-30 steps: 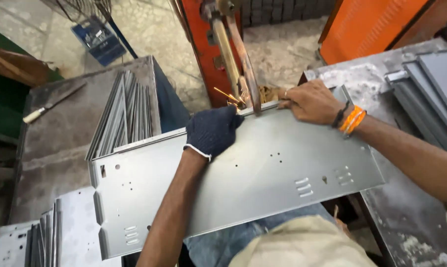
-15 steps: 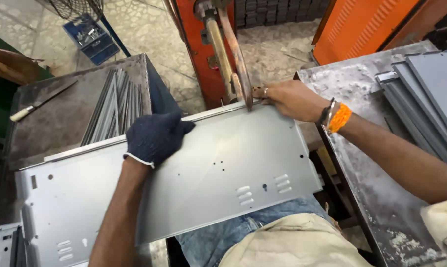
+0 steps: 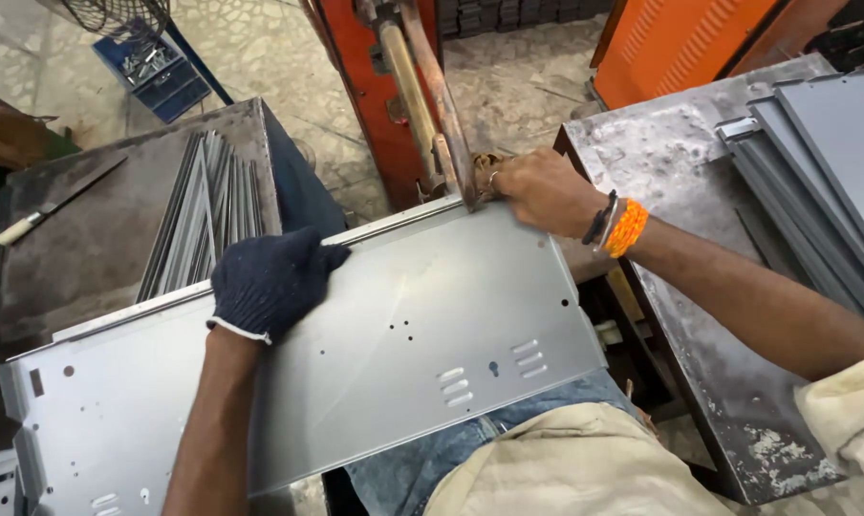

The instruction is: The person is assembling and spot welding metal panels to a frame at a workstation.

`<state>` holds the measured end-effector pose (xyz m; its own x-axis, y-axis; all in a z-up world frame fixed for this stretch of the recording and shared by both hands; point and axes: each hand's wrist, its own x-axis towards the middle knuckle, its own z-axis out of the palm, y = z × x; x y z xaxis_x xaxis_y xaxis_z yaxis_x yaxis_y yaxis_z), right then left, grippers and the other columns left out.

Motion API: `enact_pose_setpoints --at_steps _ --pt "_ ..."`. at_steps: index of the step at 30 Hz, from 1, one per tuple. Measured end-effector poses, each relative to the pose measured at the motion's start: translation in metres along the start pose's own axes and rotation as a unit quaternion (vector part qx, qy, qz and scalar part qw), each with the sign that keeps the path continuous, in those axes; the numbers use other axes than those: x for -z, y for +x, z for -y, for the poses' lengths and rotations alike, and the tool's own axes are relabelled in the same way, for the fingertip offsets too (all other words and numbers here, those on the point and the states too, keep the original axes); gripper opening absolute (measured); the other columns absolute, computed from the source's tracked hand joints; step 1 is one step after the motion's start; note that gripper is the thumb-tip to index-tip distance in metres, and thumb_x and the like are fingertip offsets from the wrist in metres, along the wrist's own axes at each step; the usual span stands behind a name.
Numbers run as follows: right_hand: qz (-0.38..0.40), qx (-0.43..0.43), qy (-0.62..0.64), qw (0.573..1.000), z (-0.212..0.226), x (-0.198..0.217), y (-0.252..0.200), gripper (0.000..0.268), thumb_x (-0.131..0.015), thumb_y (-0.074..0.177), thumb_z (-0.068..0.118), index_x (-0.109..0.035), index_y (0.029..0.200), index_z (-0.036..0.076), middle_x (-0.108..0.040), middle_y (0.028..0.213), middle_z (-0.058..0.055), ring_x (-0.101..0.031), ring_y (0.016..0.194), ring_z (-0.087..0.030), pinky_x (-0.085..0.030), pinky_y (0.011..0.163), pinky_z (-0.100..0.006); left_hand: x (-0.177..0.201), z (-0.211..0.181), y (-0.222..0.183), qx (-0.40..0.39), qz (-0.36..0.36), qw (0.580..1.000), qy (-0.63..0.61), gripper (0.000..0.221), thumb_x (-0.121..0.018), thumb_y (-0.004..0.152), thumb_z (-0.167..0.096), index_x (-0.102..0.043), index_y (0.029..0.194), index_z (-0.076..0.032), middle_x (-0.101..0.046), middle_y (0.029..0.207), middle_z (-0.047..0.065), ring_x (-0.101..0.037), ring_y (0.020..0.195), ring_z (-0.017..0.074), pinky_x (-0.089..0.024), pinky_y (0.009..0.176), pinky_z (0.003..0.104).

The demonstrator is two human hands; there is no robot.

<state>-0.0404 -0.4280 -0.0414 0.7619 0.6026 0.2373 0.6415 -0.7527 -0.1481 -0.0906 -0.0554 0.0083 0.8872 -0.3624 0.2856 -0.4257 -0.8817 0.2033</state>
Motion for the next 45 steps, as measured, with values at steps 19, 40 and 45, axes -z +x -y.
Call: enact_pose_setpoints --at_steps 19,40,45 --pt "0.004 0.017 0.081 0.997 0.012 0.025 0.000 0.024 -0.061 0.088 0.004 -0.067 0.111 0.003 -0.067 0.086 -0.017 -0.066 0.084 -0.037 -0.051 0.075 -0.049 -0.012 0.007 -0.011 -0.021 -0.001 0.999 0.049 0.044 -0.072 0.094 -0.049 -0.066 0.071 -0.013 -0.062 0.059 0.018 -0.063 0.056 0.0408 -0.049 0.055 0.054" --pt "-0.033 -0.119 -0.011 0.992 0.048 -0.058 -0.115 0.058 -0.087 0.062 0.040 -0.065 0.106 0.010 -0.059 0.112 -0.010 -0.055 0.114 -0.032 -0.038 0.097 -0.047 -0.138 -0.074 -0.057 0.012 0.054 0.994 -0.099 0.038 -0.075 0.085 -0.049 -0.074 0.085 -0.011 -0.072 0.081 0.017 -0.069 0.077 0.0406 -0.053 0.066 0.052" --pt "-0.068 -0.086 -0.104 0.989 0.059 -0.056 -0.107 0.042 -0.081 0.079 0.021 -0.061 0.114 0.008 -0.063 0.107 -0.009 -0.062 0.109 -0.028 -0.042 0.096 -0.044 -0.127 -0.078 -0.056 0.077 0.154 0.982 -0.082 0.044 -0.084 0.071 -0.044 -0.078 0.105 -0.018 -0.075 0.090 0.016 -0.071 0.084 0.0392 -0.055 0.077 0.052"
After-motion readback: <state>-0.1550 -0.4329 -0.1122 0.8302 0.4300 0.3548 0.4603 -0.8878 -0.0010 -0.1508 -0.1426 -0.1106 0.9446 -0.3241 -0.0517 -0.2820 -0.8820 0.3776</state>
